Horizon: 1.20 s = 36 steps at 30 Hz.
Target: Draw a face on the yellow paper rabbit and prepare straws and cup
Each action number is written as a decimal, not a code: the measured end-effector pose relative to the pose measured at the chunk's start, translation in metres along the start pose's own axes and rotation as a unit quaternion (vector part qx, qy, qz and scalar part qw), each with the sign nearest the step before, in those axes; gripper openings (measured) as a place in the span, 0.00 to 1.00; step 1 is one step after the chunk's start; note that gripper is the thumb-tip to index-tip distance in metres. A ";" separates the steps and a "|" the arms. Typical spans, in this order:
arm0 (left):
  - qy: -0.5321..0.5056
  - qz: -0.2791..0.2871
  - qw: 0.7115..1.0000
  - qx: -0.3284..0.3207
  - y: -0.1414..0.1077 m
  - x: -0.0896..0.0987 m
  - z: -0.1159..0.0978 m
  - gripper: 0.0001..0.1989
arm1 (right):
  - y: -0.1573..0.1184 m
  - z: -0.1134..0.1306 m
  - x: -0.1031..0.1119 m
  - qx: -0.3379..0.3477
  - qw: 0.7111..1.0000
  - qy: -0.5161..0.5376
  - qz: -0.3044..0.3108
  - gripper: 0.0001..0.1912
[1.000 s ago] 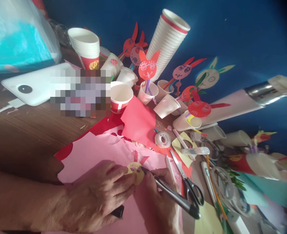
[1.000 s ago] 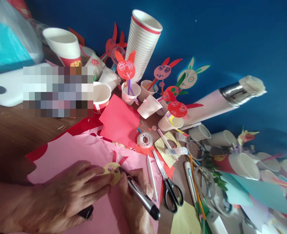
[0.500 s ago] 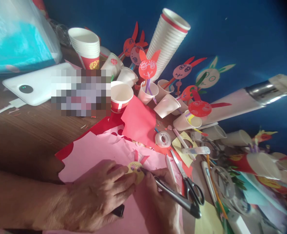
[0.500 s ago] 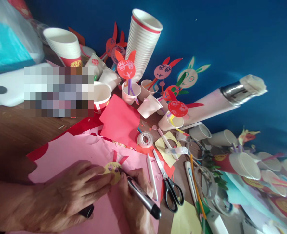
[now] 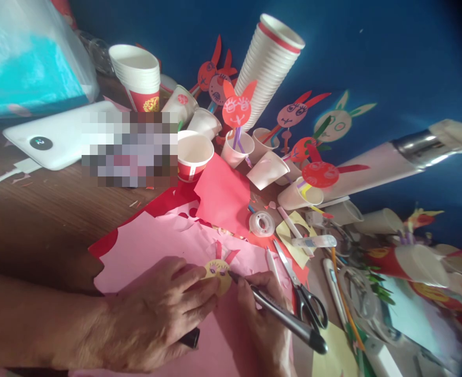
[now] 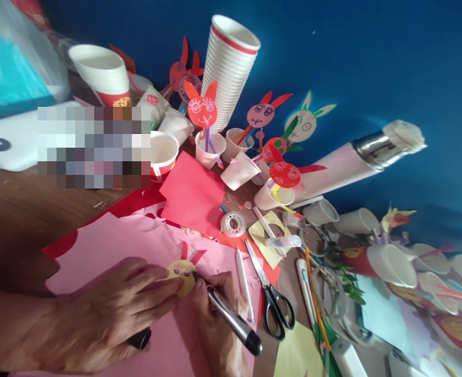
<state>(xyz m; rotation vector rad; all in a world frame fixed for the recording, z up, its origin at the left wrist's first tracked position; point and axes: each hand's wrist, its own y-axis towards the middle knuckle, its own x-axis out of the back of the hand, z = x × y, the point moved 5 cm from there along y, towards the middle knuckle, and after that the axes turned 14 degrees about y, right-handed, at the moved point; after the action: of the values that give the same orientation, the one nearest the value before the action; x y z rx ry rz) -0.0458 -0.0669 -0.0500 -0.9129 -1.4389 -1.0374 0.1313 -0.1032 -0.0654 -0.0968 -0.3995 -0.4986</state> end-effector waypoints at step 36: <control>0.005 0.025 0.999 -0.020 0.001 0.003 0.003 0.26 | 0.002 0.007 0.002 0.018 1.000 -0.014 0.015 0.12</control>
<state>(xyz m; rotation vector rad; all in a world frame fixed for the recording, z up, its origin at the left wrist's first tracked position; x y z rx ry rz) -0.0461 -0.0640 -0.0473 -0.9663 -1.3837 -1.0345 0.1313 -0.1015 -0.0584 -0.0751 -0.4329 -0.4615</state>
